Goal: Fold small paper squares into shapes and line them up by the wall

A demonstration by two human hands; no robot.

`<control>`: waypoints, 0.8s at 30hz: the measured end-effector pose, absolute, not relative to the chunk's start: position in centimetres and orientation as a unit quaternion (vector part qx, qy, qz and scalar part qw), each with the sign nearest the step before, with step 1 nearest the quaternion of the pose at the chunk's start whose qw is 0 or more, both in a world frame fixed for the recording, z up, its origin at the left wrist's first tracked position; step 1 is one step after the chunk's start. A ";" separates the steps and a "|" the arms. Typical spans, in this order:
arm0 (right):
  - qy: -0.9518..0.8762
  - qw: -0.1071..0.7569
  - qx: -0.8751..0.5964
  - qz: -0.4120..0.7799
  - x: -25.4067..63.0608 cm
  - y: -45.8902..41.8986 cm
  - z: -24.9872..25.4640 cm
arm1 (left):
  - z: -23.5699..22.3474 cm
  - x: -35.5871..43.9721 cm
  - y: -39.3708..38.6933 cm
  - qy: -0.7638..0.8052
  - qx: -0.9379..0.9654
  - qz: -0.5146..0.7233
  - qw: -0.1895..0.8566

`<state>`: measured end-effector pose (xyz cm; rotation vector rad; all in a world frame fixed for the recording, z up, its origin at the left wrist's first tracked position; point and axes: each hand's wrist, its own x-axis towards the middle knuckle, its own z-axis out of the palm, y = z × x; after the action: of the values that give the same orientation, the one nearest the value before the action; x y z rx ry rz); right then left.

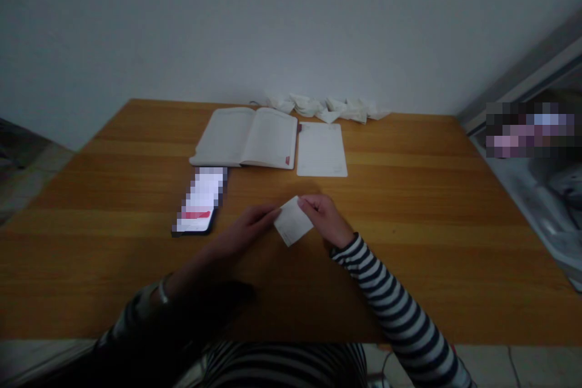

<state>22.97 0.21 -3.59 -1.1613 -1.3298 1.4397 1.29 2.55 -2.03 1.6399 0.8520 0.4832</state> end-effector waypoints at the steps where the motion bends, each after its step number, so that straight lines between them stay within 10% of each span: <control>1: -0.523 0.422 -0.446 0.591 23.0 0.2 -3.6 | -2.1 1.3 2.6 0.369 0.695 0.216 0.578; 24: -0.386 0.540 -0.445 0.601 20.7 -0.2 -4.7 | -3.6 3.1 1.4 0.486 0.633 0.370 0.476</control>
<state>20.68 -0.17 -4.72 -1.0580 -0.9185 1.4292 3.06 1.36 -3.60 1.5477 1.1884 0.9036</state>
